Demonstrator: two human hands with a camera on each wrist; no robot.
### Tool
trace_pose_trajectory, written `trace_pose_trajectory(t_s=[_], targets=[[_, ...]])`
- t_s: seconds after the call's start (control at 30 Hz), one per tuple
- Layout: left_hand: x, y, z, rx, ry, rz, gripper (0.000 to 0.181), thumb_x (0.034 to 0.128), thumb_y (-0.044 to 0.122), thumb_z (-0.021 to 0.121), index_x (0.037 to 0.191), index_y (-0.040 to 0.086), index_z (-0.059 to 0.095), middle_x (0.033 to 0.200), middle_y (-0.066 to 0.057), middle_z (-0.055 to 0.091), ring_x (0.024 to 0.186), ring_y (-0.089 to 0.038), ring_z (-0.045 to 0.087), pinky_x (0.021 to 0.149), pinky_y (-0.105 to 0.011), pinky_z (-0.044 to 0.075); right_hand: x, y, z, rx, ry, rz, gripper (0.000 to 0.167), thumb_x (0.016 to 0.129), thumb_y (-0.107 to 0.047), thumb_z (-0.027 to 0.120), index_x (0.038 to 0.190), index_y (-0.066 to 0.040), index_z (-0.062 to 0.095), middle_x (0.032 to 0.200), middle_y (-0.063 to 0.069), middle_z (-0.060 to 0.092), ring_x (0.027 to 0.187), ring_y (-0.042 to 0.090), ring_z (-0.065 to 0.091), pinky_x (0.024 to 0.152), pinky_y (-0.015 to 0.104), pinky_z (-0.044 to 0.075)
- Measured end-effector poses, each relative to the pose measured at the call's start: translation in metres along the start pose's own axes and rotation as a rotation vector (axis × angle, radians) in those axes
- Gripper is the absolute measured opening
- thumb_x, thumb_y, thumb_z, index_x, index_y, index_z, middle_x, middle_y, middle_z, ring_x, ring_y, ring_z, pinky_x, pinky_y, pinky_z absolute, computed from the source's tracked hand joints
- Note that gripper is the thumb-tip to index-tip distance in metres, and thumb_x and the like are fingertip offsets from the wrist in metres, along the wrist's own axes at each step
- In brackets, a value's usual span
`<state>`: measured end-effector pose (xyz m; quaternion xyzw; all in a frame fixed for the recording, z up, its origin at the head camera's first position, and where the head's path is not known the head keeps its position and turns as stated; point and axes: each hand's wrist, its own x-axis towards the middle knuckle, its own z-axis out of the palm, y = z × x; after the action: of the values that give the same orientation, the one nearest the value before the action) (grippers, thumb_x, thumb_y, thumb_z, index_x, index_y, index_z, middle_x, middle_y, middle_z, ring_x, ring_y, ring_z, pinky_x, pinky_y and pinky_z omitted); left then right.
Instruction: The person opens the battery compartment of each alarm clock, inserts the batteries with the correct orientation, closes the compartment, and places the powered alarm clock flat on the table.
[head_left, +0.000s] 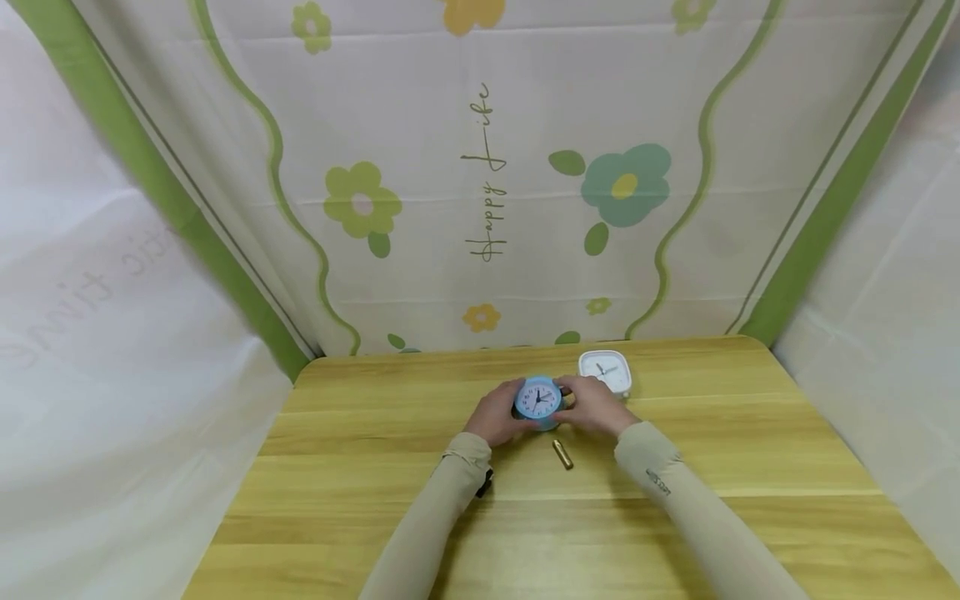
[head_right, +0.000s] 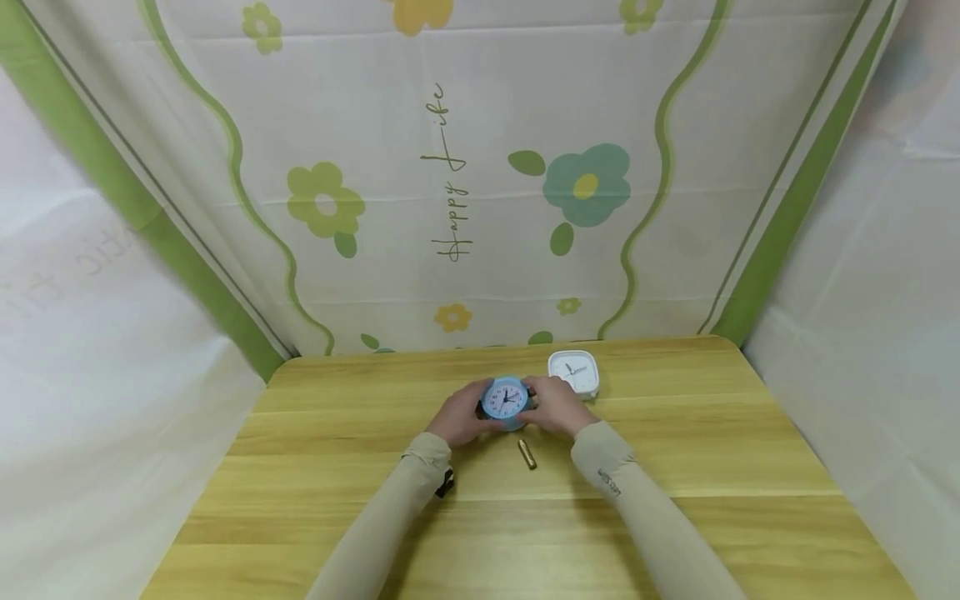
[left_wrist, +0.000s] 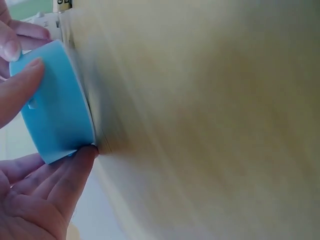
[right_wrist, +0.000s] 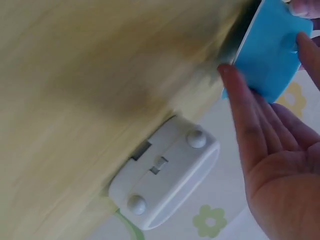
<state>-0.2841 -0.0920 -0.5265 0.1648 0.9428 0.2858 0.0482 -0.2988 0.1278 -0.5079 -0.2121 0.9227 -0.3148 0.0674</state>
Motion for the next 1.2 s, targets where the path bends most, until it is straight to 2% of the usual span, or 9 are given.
trace_pose_trajectory(t_s=[0.23,0.37,0.47,0.57,0.63,0.73,0.9,1.0,1.2], targets=[[0.004,-0.001,0.003,-0.038,0.021,-0.011,0.085,0.0866,0.035,0.086,0.154,0.005,0.043,0.146,-0.014,0.056,0.129,-0.028,0.059,0.109,-0.045,0.049,-0.005,-0.012,-0.003,-0.010,0.075,-0.014,0.066,0.082,-0.021,0.090,0.138,0.003,0.062,0.125,0.018,0.073,0.113,0.035,0.070,0.099,0.050,0.055],[0.003,0.000,0.003,-0.051,0.022,-0.017,0.089,0.0863,0.036,0.086,0.156,0.006,0.040,0.145,-0.015,0.054,0.125,-0.029,0.060,0.105,-0.046,0.051,-0.007,-0.016,-0.004,-0.004,0.117,-0.002,0.062,0.083,-0.024,0.089,0.137,-0.004,0.066,0.122,0.014,0.074,0.094,0.026,0.074,0.081,0.040,0.060],[0.003,0.001,0.003,-0.056,0.021,-0.017,0.093,0.0864,0.038,0.086,0.159,0.010,0.036,0.146,-0.016,0.052,0.124,-0.029,0.059,0.104,-0.047,0.052,-0.006,-0.018,-0.005,-0.014,0.148,-0.010,0.059,0.084,-0.029,0.088,0.135,-0.008,0.068,0.110,0.010,0.076,0.080,0.016,0.069,0.069,0.033,0.056],[0.003,0.002,0.002,-0.090,0.024,-0.016,0.095,0.0860,0.038,0.086,0.161,0.010,0.034,0.147,-0.016,0.050,0.124,-0.030,0.059,0.104,-0.048,0.052,-0.006,-0.020,-0.004,-0.036,0.180,-0.029,0.057,0.084,-0.033,0.087,0.133,-0.011,0.071,0.100,0.008,0.076,0.077,0.014,0.064,0.065,0.031,0.051],[0.002,0.002,0.002,-0.120,0.029,-0.015,0.096,0.0852,0.037,0.087,0.160,0.009,0.035,0.148,-0.017,0.050,0.125,-0.031,0.058,0.105,-0.049,0.051,-0.006,-0.020,-0.004,-0.044,0.197,-0.043,0.056,0.084,-0.034,0.087,0.133,-0.011,0.071,0.099,0.008,0.076,0.077,0.014,0.063,0.063,0.031,0.049],[0.003,0.002,0.002,-0.140,0.036,-0.012,0.095,0.0848,0.037,0.087,0.159,0.007,0.035,0.147,-0.016,0.053,0.126,-0.031,0.058,0.106,-0.048,0.051,-0.007,-0.021,-0.003,-0.017,0.210,-0.058,0.055,0.083,-0.032,0.088,0.132,-0.012,0.072,0.108,0.009,0.076,0.080,0.019,0.065,0.064,0.031,0.049],[0.003,0.002,0.006,-0.135,0.015,0.009,0.091,0.0839,0.039,0.088,0.154,0.009,0.038,0.140,-0.014,0.063,0.123,-0.028,0.064,0.103,-0.043,0.054,-0.006,-0.025,0.002,0.042,0.188,-0.135,0.054,0.084,-0.028,0.088,0.132,-0.009,0.071,0.133,0.013,0.069,0.103,0.029,0.068,0.082,0.041,0.056],[0.003,0.003,0.008,-0.123,-0.012,0.017,0.088,0.0841,0.038,0.088,0.151,0.008,0.038,0.137,-0.015,0.066,0.123,-0.028,0.066,0.102,-0.041,0.055,-0.004,-0.026,0.007,0.041,0.178,-0.177,0.054,0.085,-0.028,0.087,0.132,-0.007,0.070,0.138,0.015,0.066,0.111,0.032,0.068,0.086,0.042,0.058],[0.002,0.005,0.007,-0.138,-0.025,0.011,0.088,0.0852,0.035,0.087,0.152,0.007,0.038,0.142,-0.016,0.062,0.127,-0.030,0.064,0.104,-0.043,0.054,-0.004,-0.026,0.010,0.030,0.196,-0.175,0.054,0.084,-0.028,0.088,0.131,-0.008,0.071,0.138,0.013,0.066,0.101,0.025,0.068,0.078,0.034,0.057]])
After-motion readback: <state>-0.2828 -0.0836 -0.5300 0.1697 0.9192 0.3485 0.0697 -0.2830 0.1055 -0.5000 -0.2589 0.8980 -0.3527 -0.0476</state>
